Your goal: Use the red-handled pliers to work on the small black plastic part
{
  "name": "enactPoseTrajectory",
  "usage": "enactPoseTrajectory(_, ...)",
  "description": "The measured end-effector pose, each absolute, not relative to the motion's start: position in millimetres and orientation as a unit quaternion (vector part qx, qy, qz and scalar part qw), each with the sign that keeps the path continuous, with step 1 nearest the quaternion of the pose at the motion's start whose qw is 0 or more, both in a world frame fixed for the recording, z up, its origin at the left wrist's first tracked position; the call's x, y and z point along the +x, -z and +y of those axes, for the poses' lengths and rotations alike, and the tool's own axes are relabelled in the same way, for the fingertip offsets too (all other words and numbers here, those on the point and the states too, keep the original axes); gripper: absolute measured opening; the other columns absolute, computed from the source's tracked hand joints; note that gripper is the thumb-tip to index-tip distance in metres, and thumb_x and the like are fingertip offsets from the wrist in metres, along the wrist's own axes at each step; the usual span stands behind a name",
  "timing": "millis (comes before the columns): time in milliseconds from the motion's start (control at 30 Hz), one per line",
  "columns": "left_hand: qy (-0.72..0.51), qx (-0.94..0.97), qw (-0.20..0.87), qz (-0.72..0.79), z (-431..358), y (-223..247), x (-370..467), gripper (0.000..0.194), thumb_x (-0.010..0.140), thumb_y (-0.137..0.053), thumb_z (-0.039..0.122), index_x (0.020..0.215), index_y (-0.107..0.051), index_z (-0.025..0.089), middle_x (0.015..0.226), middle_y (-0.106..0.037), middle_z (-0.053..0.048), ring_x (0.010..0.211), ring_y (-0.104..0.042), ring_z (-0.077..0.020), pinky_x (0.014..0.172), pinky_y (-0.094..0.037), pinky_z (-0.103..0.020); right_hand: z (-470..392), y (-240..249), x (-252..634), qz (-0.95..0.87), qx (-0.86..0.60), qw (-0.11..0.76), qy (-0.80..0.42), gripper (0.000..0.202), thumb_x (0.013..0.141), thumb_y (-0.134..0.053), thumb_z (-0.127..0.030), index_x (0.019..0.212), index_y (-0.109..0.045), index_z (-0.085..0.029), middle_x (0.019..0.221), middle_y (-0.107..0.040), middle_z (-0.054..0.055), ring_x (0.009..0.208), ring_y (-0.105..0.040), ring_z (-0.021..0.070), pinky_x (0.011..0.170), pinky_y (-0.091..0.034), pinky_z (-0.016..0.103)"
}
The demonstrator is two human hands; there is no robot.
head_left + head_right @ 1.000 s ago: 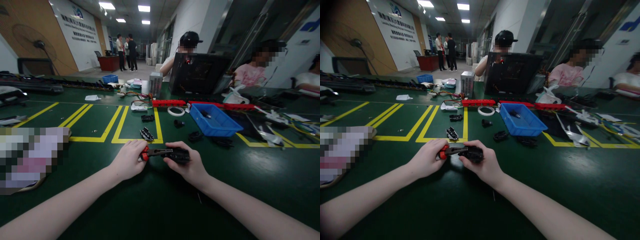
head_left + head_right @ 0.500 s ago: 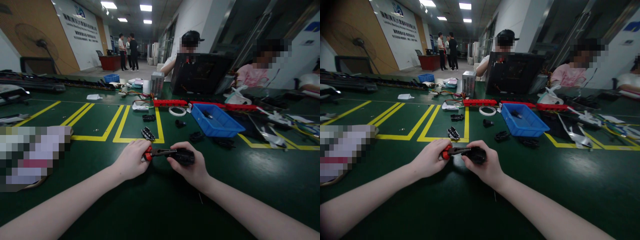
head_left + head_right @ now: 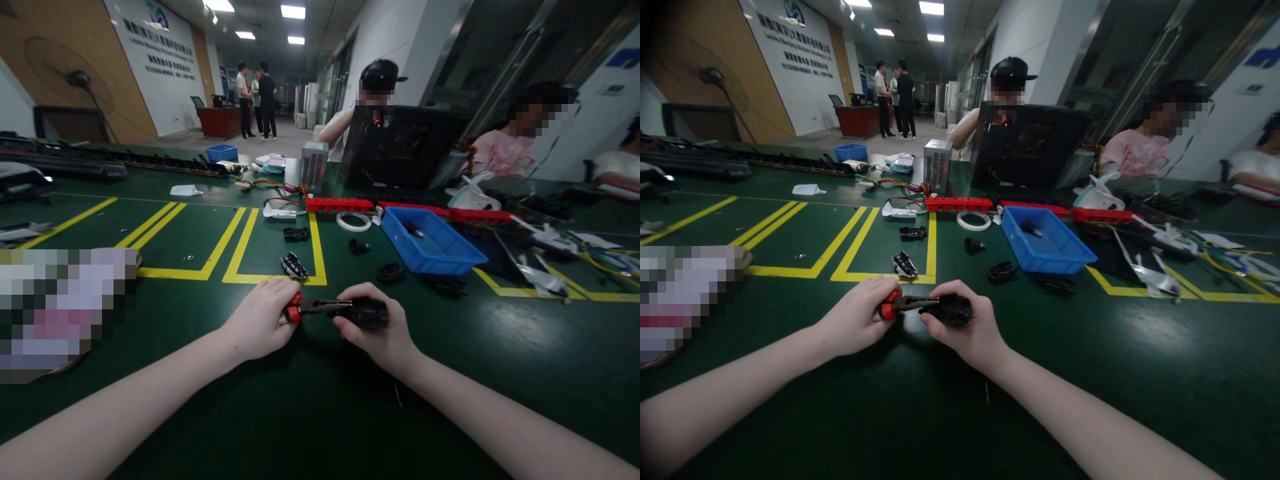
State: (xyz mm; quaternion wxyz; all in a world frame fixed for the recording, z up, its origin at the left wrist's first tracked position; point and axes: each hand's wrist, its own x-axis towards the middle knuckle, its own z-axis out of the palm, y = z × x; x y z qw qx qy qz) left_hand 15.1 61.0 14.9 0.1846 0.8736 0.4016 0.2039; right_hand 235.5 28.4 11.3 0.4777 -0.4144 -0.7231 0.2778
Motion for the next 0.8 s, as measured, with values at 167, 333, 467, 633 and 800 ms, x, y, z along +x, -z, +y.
enactPoseTrajectory(167,-0.209,0.87,0.189,0.404,61.1,-13.6,14.6,0.012,0.076,-0.051,0.013,0.085,-0.046,0.02,0.087,-0.057,-0.005,0.086,-0.054,-0.0237,0.075,-0.043,-0.037,28.0,-9.7,234.7,-0.681,-0.404,0.467,-0.394,0.026,0.079,-0.073,-0.031,0.098,-0.058,-0.02,0.082,-0.067,0.002,0.064,-0.065,0.0139,0.058,-0.052,0.026)
enactPoseTrajectory(333,-0.209,0.869,0.187,0.408,62.8,-13.4,13.7,0.013,0.076,-0.052,0.013,0.086,-0.046,0.02,0.089,-0.059,-0.005,0.088,-0.054,-0.0243,0.077,-0.043,-0.038,27.9,-10.8,233.2,-0.665,-0.401,0.465,-0.426,0.032,0.079,-0.074,-0.033,0.102,-0.056,-0.02,0.086,-0.068,0.002,0.067,-0.068,0.0157,0.062,-0.055,0.029)
enactPoseTrajectory(467,-0.203,0.865,0.192,0.417,63.6,-14.0,13.4,0.011,0.077,-0.052,0.013,0.085,-0.047,0.02,0.088,-0.059,-0.005,0.087,-0.055,-0.0244,0.077,-0.044,-0.038,27.7,-9.2,234.4,-0.688,-0.426,0.457,-0.369,0.033,0.079,-0.074,-0.035,0.104,-0.057,-0.022,0.087,-0.069,0.003,0.072,-0.068,0.0172,0.064,-0.056,0.03)
enactPoseTrajectory(633,-0.201,0.867,0.185,0.418,63.6,-14.4,14.0,0.012,0.077,-0.053,0.013,0.084,-0.046,0.02,0.088,-0.059,-0.005,0.087,-0.055,-0.0248,0.076,-0.044,-0.038,27.8,-6.0,234.6,-0.722,-0.432,0.455,-0.292,0.03,0.081,-0.071,-0.031,0.107,-0.057,-0.023,0.091,-0.07,0.003,0.075,-0.068,0.0165,0.067,-0.055,0.03)
enactPoseTrajectory(800,-0.194,0.869,0.183,0.417,63.7,-14.0,14.5,0.013,0.076,-0.053,0.013,0.084,-0.045,0.02,0.088,-0.058,-0.005,0.087,-0.054,-0.0248,0.076,-0.044,-0.037,27.2,-7.7,234.6,-0.729,-0.429,0.456,-0.278,0.029,0.081,-0.07,-0.029,0.107,-0.058,-0.023,0.093,-0.07,0.003,0.078,-0.069,0.0174,0.069,-0.056,0.03)
